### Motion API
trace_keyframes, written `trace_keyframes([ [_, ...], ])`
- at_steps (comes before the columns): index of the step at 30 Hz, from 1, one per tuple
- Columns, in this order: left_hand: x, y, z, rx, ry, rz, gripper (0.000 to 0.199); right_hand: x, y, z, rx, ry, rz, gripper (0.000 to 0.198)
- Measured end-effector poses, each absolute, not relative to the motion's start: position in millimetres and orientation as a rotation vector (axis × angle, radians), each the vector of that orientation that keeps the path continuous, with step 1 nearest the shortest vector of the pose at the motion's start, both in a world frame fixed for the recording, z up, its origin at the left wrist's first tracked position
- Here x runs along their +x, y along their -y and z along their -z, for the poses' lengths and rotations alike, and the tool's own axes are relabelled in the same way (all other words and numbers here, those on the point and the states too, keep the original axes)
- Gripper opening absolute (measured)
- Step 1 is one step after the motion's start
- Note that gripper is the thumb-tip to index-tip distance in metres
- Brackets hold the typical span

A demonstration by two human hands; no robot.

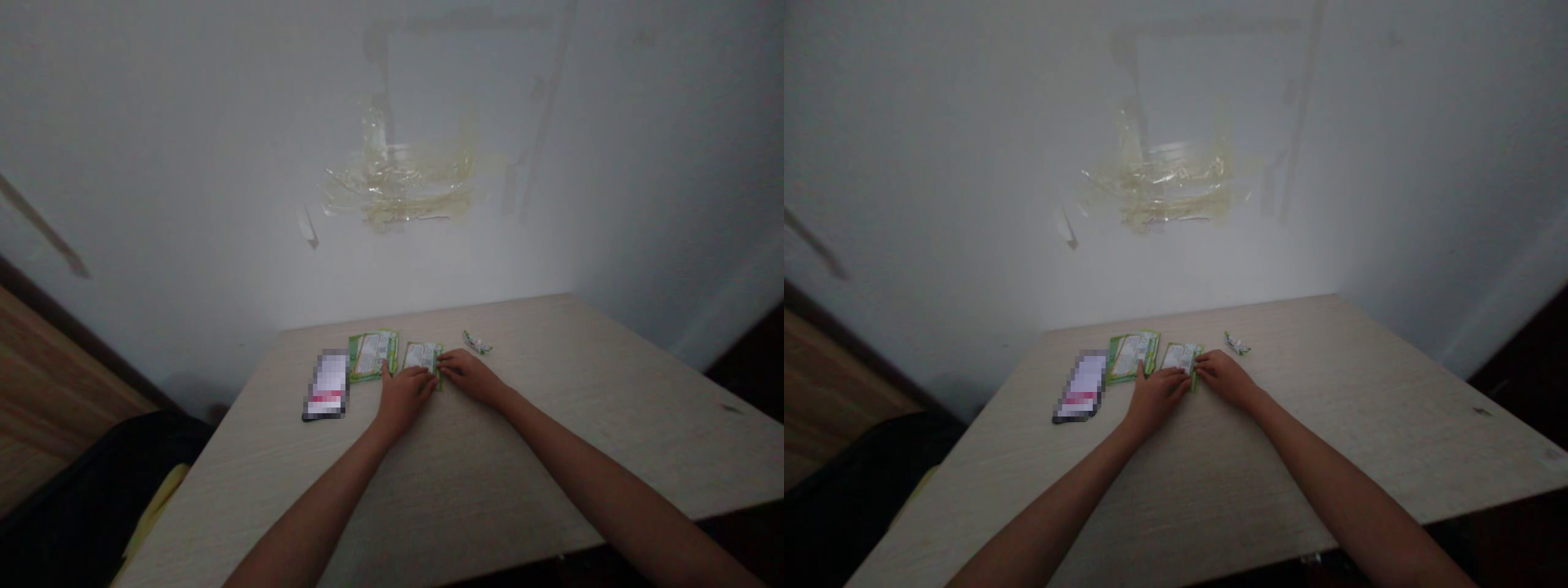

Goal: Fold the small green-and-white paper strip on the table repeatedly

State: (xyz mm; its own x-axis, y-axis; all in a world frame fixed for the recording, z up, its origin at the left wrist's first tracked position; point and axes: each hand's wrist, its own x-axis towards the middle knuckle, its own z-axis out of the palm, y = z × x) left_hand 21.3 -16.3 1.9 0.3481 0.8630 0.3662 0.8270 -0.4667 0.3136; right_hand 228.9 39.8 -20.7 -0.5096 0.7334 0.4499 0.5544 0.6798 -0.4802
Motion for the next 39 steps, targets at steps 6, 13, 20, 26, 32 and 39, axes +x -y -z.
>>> trace_keyframes([
  [6, 12.6, 11.7, 0.1, 2.582, -1.689, -0.717, 0.022, 233.4, -40.3, 16.6, -1.149, 2.226, -0.348, 0.023],
  [13, 2.4, 4.6, 0.8, 2.672, -1.537, -0.604, 0.030, 236.4, -42.6, 22.3, -1.062, 2.228, -0.362, 0.032],
  [20, -2.1, 4.1, -1.0, 2.622, -1.475, -0.557, 0.038, 240.5, -37.9, 20.3, -0.899, 2.354, -0.391, 0.044],
  [26, -2.1, 3.4, -0.2, 2.632, -1.448, -0.551, 0.035, 243.7, -40.8, 20.4, -0.875, 2.363, -0.403, 0.049],
  [32, -3.2, 2.1, 0.5, 2.639, -1.443, -0.556, 0.033, 242.2, -39.1, 17.1, -0.912, 2.382, -0.385, 0.048],
  [39, -4.5, -0.5, 0.9, 2.634, -1.424, -0.537, 0.032, 242.6, -39.3, 17.9, -0.896, 2.363, -0.388, 0.045],
])
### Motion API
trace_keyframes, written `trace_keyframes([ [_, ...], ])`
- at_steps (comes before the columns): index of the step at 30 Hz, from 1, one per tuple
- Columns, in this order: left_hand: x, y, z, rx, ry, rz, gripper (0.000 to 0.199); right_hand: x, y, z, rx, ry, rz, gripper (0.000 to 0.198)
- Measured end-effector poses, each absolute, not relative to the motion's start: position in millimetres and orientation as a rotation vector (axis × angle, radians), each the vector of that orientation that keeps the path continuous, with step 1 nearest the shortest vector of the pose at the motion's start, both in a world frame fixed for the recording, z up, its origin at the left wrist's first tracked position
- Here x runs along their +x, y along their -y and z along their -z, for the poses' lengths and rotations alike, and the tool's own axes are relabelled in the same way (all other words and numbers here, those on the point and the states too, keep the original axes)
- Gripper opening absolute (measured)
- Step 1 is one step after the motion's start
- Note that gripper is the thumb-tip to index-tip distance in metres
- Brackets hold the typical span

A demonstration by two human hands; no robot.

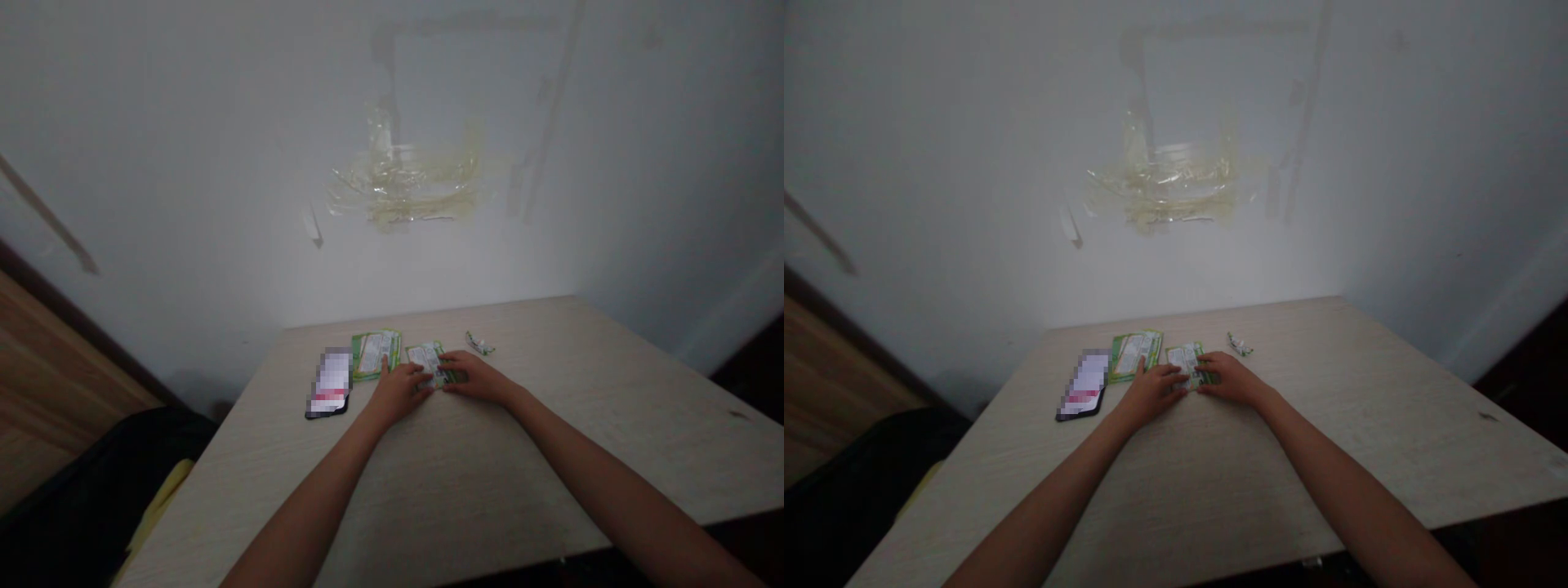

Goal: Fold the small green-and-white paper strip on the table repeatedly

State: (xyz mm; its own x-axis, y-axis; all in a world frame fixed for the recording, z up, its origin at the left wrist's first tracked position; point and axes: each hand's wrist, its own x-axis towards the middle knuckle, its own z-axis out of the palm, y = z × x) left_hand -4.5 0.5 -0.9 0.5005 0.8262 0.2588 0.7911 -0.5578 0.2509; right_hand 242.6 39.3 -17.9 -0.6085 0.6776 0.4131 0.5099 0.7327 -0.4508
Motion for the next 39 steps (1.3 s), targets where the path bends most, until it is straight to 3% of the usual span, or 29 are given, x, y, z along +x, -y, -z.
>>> trace_keyframes([
  [15, -3.7, -0.1, -2.7, 2.629, -1.396, -0.566, 0.032, 242.1, -38.5, 13.0, -0.850, 2.352, -0.371, 0.022],
  [35, 6.3, 1.2, -4.6, 2.591, -1.517, -0.809, 0.046, 240.0, -37.9, 7.1, -0.978, 2.161, -0.409, 0.035],
  [39, 8.5, -1.3, -0.3, 2.623, -1.515, -0.815, 0.034, 236.3, -37.5, 9.4, -0.996, 2.148, -0.362, 0.035],
])
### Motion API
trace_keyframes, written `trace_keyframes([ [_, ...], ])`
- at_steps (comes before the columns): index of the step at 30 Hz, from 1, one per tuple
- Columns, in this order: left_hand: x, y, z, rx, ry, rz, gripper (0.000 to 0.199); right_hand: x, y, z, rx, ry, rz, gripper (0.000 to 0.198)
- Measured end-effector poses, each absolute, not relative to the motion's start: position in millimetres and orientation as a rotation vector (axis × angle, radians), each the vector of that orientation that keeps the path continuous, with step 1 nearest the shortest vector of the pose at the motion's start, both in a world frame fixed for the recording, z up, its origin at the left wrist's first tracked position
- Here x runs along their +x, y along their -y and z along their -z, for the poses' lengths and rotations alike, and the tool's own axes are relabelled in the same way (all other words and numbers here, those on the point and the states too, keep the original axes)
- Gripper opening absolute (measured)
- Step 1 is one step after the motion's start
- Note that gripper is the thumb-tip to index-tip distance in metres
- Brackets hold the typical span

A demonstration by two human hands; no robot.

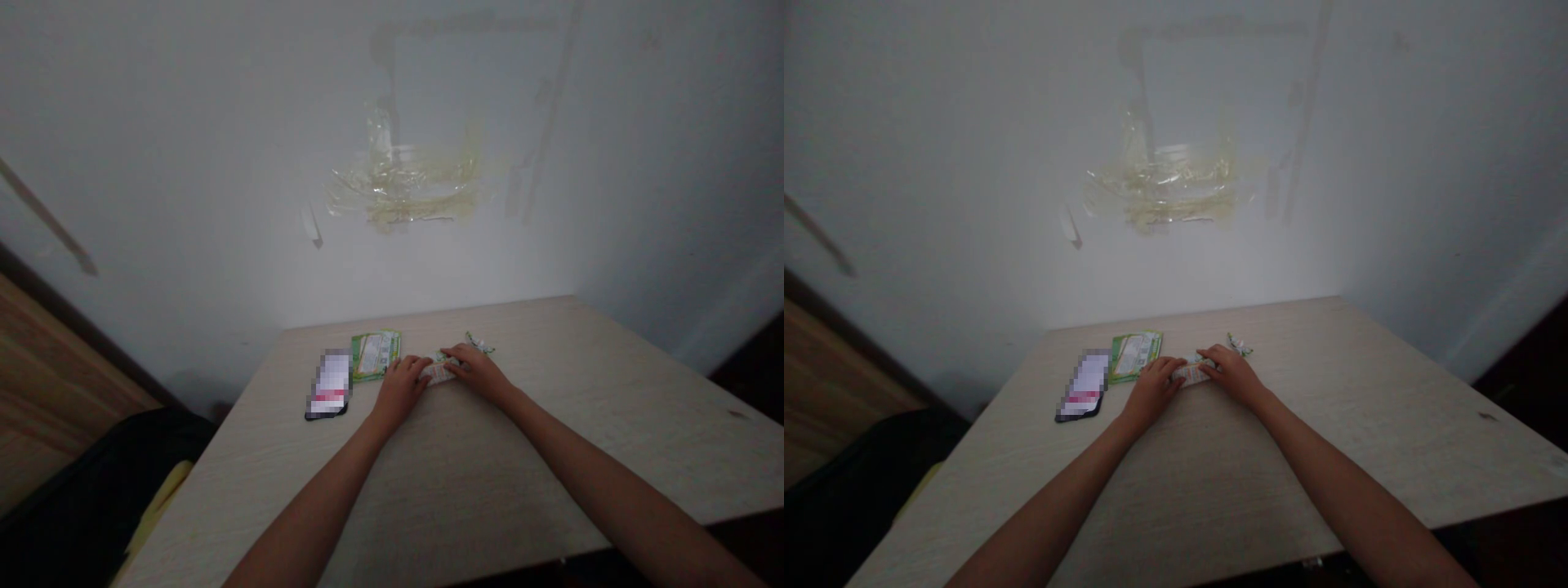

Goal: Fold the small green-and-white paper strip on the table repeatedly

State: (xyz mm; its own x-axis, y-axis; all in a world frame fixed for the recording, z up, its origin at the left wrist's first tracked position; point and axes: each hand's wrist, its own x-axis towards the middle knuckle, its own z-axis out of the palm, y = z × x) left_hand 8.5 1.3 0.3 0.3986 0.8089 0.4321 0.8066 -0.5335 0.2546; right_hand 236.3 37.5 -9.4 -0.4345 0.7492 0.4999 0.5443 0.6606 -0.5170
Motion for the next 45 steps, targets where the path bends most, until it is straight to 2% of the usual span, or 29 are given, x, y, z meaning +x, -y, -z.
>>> trace_keyframes([
  [3, 8.1, -3.3, 3.1, 2.671, -1.481, -0.812, 0.023, 234.6, -39.0, 12.8, -1.029, 2.149, -0.301, 0.033],
  [7, 6.5, -5.3, 6.9, 2.679, -1.488, -0.807, 0.020, 234.3, -40.9, 16.1, -1.023, 2.162, -0.253, 0.030],
  [24, 5.2, 4.3, 4.9, 2.634, -1.556, -0.643, 0.030, 237.3, -39.4, 12.3, -0.839, 2.279, -0.096, 0.015],
  [35, 7.0, 6.3, 0.8, 2.673, -1.624, -0.616, 0.036, 238.0, -39.3, 14.8, -0.907, 2.285, -0.080, 0.016],
  [45, 4.2, 4.3, 3.6, 2.614, -1.636, -0.675, 0.030, 238.7, -45.2, 23.7, -0.959, 2.251, -0.053, 0.016],
])
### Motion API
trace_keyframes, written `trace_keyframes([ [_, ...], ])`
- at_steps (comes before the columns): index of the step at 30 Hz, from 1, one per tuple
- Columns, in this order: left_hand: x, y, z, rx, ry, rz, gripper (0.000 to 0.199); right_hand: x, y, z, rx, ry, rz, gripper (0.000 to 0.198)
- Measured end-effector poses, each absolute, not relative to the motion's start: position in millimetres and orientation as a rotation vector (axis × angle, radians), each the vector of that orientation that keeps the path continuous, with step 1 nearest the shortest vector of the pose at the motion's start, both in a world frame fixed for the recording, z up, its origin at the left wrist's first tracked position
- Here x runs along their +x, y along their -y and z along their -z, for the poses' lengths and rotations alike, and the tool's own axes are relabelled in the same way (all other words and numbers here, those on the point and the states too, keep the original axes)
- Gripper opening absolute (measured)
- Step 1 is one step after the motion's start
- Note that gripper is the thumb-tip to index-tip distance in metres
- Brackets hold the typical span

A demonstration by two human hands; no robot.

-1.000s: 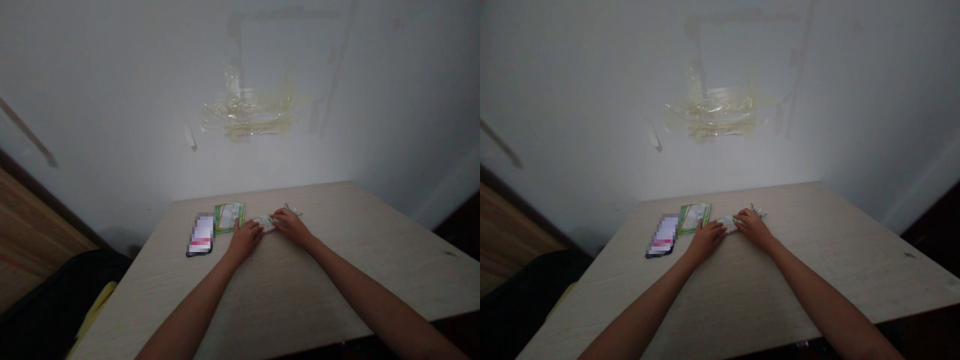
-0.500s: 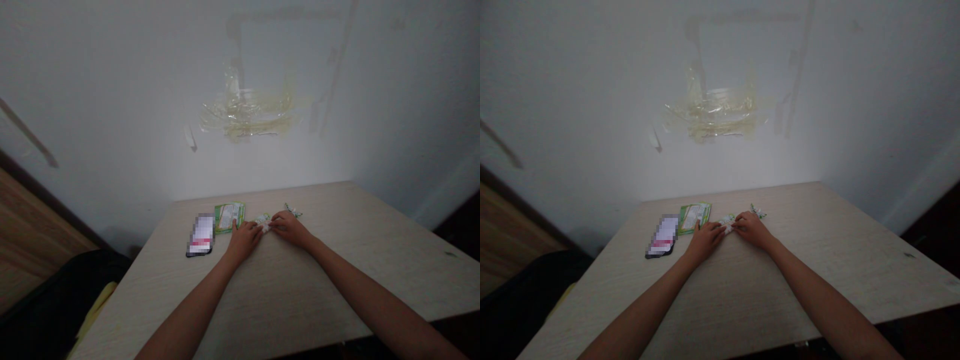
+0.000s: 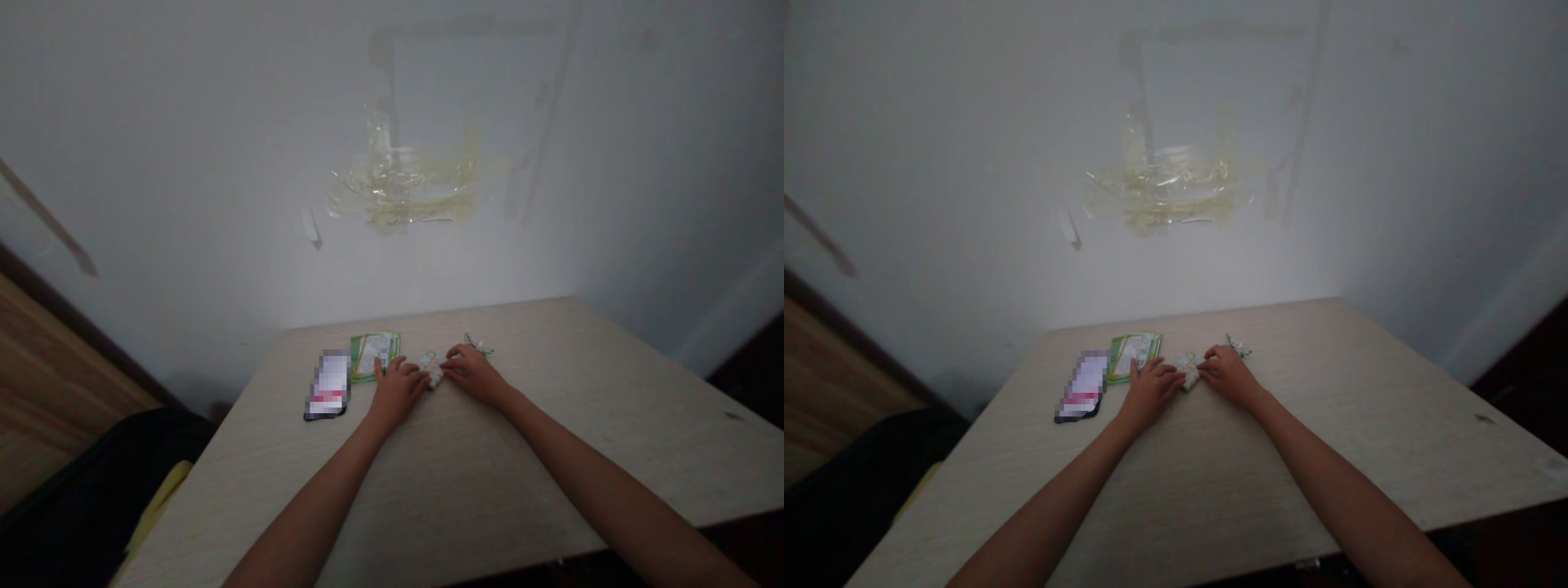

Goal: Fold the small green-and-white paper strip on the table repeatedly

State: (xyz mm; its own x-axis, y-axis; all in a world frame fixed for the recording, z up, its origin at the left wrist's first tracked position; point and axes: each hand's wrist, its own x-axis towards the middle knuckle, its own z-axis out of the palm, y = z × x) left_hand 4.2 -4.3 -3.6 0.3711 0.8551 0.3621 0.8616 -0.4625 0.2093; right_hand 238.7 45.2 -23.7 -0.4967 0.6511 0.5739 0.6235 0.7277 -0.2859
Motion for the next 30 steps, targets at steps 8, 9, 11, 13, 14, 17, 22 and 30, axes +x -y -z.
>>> trace_keyframes([
  [8, 3.9, 4.0, 3.0, -2.728, 1.541, 0.711, 0.027, 239.8, -45.2, 24.1, -1.074, 2.266, -0.052, 0.025],
  [9, 3.8, 4.2, 2.6, -2.738, 1.536, 0.703, 0.027, 239.8, -45.3, 24.7, -1.088, 2.263, -0.048, 0.026],
  [11, 3.7, 4.8, 2.5, -2.739, 1.533, 0.687, 0.027, 239.3, -45.3, 25.8, -1.110, 2.258, -0.044, 0.028],
  [13, 3.8, 5.2, 3.4, -2.712, 1.544, 0.668, 0.026, 238.3, -45.2, 26.4, -1.115, 2.252, -0.045, 0.028],
  [14, 4.0, 5.4, 4.0, -2.695, 1.554, 0.660, 0.026, 237.6, -45.1, 26.3, -1.112, 2.249, -0.045, 0.028],
  [17, 4.2, 5.7, 5.1, -2.664, 1.576, 0.640, 0.025, 235.7, -44.3, 24.8, -1.097, 2.251, -0.047, 0.027],
  [22, 3.0, 5.3, 2.8, -2.691, 1.580, 0.630, 0.026, 234.9, -42.6, 23.0, -1.086, 2.277, -0.068, 0.029],
  [30, 2.7, 5.3, 2.3, -2.704, 1.585, 0.661, 0.026, 237.1, -44.5, 23.5, -1.031, 2.236, -0.204, 0.030],
])
